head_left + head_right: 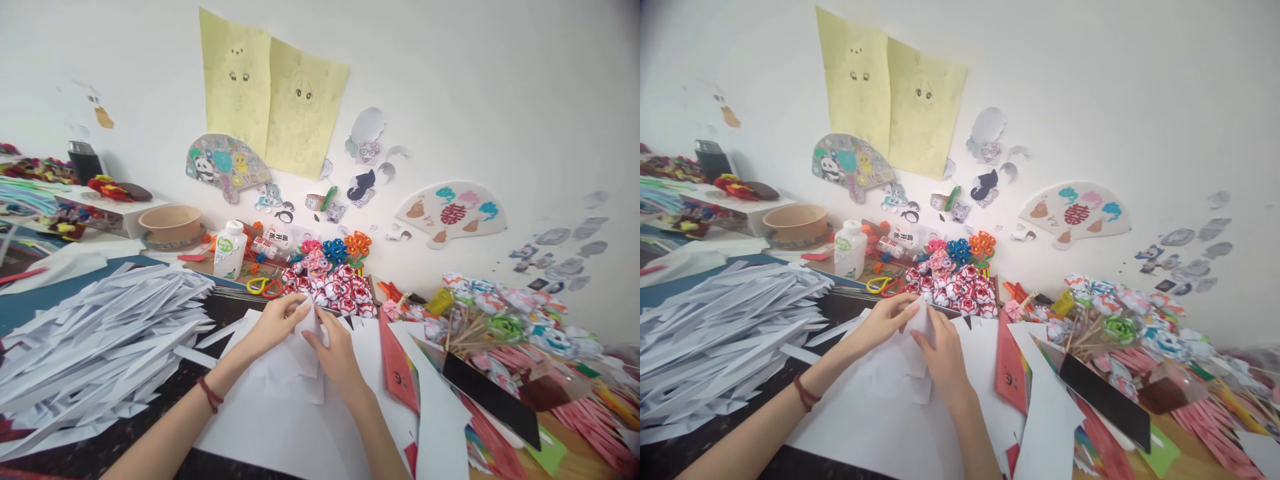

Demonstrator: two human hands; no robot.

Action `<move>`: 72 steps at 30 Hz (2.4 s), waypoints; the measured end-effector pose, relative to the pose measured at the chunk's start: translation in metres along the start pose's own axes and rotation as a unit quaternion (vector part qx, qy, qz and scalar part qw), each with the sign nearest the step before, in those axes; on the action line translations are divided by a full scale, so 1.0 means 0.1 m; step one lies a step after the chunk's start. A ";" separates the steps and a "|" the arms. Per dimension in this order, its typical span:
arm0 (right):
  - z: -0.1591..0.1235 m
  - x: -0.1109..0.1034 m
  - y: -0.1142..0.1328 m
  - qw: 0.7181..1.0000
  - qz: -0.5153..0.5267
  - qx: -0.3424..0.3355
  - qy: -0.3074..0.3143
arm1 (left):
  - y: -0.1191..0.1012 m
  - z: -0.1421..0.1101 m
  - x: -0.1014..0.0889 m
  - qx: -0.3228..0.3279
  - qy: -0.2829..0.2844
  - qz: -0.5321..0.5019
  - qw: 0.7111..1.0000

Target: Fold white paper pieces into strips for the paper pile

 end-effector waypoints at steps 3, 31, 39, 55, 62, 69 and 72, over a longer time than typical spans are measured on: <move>0.02 -0.04 0.00 0.996 0.084 0.015 -0.002 | 0.00 0.01 0.03 0.013 0.019 -0.035 0.999; 0.02 -0.01 0.18 0.986 0.158 -0.027 0.033 | -0.13 -0.03 0.03 0.067 -0.031 0.081 0.994; 0.04 0.01 0.06 0.984 0.177 -0.014 0.017 | -0.17 -0.04 0.05 0.076 -0.032 0.100 0.992; 0.02 0.04 -0.01 0.935 0.335 0.085 0.072 | -0.17 -0.05 0.10 0.085 -0.022 0.158 0.983; 0.01 0.02 -0.05 0.911 0.393 0.114 0.058 | -0.27 -0.07 0.12 0.111 -0.004 0.136 0.984; 0.01 0.01 -0.08 0.919 0.377 0.112 0.041 | -0.27 -0.09 0.14 0.106 -0.006 0.141 0.984; 0.00 0.03 -0.15 0.915 0.380 0.129 0.032 | -0.26 -0.09 0.16 0.108 0.000 0.132 0.985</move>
Point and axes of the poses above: each hand's wrist, its own z-axis towards the middle knuckle, its own x-axis out of the palm, y = z × x, the point moved 9 cm from there along z, towards the middle knuckle, and after that the axes turned 5 degrees about -z, right-handed, at the moved point
